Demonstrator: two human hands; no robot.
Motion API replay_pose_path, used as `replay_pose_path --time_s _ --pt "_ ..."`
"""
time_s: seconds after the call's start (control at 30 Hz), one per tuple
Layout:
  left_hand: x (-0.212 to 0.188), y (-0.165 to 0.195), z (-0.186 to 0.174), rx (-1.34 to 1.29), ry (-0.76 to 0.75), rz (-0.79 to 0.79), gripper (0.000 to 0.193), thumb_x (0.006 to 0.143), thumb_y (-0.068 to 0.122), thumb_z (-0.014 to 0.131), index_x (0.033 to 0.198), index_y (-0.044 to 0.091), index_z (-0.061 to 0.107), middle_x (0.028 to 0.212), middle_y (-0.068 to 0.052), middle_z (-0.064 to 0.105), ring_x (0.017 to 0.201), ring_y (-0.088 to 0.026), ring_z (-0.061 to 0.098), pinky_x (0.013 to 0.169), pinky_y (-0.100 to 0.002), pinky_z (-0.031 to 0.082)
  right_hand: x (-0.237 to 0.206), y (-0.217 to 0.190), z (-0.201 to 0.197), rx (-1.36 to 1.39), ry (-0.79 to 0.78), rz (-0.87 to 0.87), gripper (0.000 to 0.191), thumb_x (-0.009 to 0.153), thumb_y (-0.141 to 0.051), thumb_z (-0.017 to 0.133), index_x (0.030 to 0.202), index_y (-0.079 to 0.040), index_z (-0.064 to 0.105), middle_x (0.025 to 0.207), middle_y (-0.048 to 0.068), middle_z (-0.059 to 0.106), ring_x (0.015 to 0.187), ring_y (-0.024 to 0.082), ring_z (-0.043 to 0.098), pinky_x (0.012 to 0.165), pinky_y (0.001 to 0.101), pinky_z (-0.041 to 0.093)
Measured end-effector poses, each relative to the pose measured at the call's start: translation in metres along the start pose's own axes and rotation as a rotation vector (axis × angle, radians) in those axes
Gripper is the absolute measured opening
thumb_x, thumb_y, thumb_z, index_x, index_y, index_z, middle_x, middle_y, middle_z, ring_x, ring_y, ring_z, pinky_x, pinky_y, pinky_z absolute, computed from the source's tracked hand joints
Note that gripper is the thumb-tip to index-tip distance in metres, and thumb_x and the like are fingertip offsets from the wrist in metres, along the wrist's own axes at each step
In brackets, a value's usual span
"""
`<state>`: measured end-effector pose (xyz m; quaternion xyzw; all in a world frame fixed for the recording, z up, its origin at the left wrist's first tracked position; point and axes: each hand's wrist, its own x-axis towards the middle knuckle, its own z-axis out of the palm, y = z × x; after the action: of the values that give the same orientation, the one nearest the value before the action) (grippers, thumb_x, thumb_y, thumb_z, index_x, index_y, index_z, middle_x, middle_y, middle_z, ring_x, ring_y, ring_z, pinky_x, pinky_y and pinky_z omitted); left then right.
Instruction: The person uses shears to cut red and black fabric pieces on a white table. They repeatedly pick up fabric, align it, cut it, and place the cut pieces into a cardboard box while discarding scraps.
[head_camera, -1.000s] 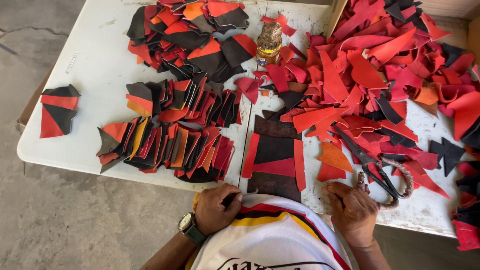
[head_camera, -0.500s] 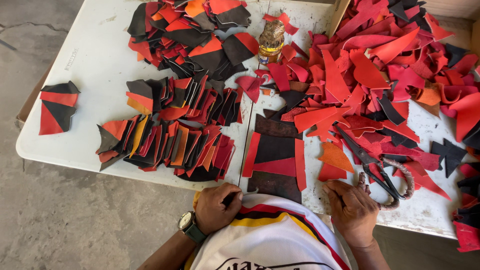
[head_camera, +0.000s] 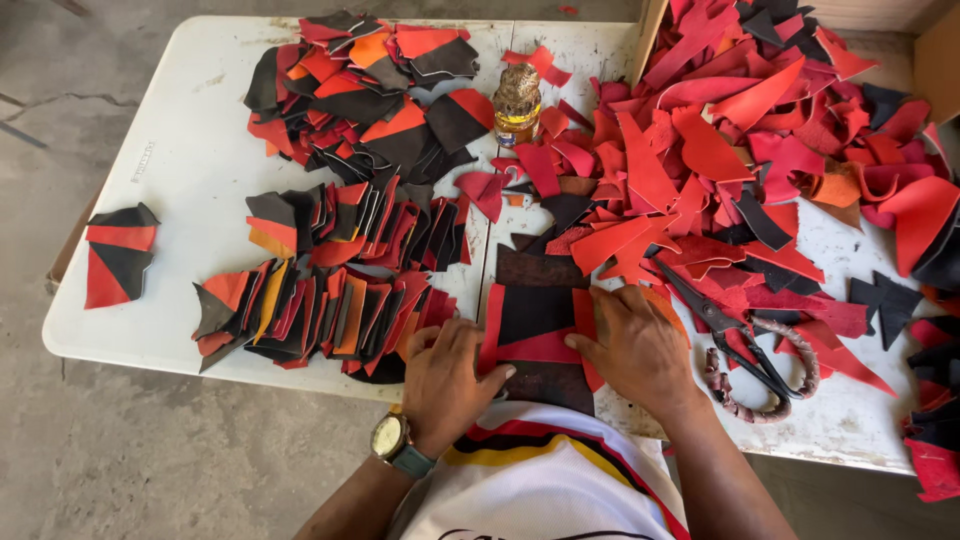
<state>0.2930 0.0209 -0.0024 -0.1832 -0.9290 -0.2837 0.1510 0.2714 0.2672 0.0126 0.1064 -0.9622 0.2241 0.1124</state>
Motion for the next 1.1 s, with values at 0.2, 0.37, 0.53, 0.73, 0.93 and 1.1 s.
replay_pose_path --time_s 0.2,0.37,0.53,0.73,0.93,1.1 --pt "0.008 -0.005 0.010 -0.701 -0.033 -0.164 0.021 0.091 0.016 0.080 0.101 0.004 0.066 0.090 -0.006 0.072 0.086 -0.015 0.073 0.078 -0.030 0.059 -0.004 0.022 0.013 0.319 -0.098 0.218 0.038 0.078 -0.020 0.086 0.101 -0.002 0.062 0.086 0.015 0.069 0.075 0.029 0.067 0.067 0.0392 0.054" --pt "0.085 -0.032 -0.027 -1.112 -0.105 -0.111 0.021 0.098 0.012 0.075 0.107 0.000 0.060 0.100 -0.008 0.064 0.093 -0.010 0.062 0.079 -0.028 0.055 -0.027 0.060 0.007 0.794 -0.060 0.416 0.028 0.088 -0.008 0.073 0.111 0.002 0.060 0.087 0.007 0.072 0.067 0.011 0.062 0.056 0.0274 0.050" --pt "0.158 -0.029 0.010 -0.480 -0.767 0.315 0.028 0.082 0.014 0.080 0.106 0.002 0.071 0.099 -0.009 0.075 0.092 -0.019 0.076 0.081 -0.032 0.059 -0.045 0.092 -0.008 0.749 -0.017 0.380 0.030 0.095 -0.007 0.067 0.123 0.003 0.065 0.095 0.005 0.071 0.082 0.005 0.062 0.069 0.0220 0.052" --pt "0.167 -0.021 0.091 -0.228 -0.972 0.320 0.031 0.076 0.015 0.083 0.105 0.006 0.076 0.099 -0.009 0.079 0.093 -0.024 0.076 0.085 -0.037 0.057 -0.059 0.100 0.002 0.845 0.102 0.485 0.023 0.095 -0.002 0.071 0.117 0.004 0.067 0.092 0.007 0.070 0.076 0.010 0.063 0.067 0.0251 0.054" --pt "0.169 -0.024 0.099 -0.186 -0.968 0.372 0.034 0.075 0.017 0.084 0.106 0.006 0.074 0.099 -0.007 0.078 0.094 -0.024 0.075 0.085 -0.038 0.056 -0.073 0.111 -0.018 1.364 0.175 0.593 0.038 0.087 0.010 0.059 0.121 -0.007 0.060 0.101 0.007 0.071 0.077 0.020 0.072 0.063 0.0274 0.056" --pt "0.163 -0.018 0.070 -0.262 -0.939 0.182 0.037 0.076 0.018 0.080 0.111 0.008 0.071 0.103 -0.008 0.080 0.096 -0.022 0.077 0.085 -0.036 0.057 -0.082 0.106 -0.015 1.507 0.055 0.621 0.033 0.087 0.008 0.057 0.118 0.000 0.064 0.095 0.017 0.073 0.082 0.024 0.073 0.073 0.0333 0.061"
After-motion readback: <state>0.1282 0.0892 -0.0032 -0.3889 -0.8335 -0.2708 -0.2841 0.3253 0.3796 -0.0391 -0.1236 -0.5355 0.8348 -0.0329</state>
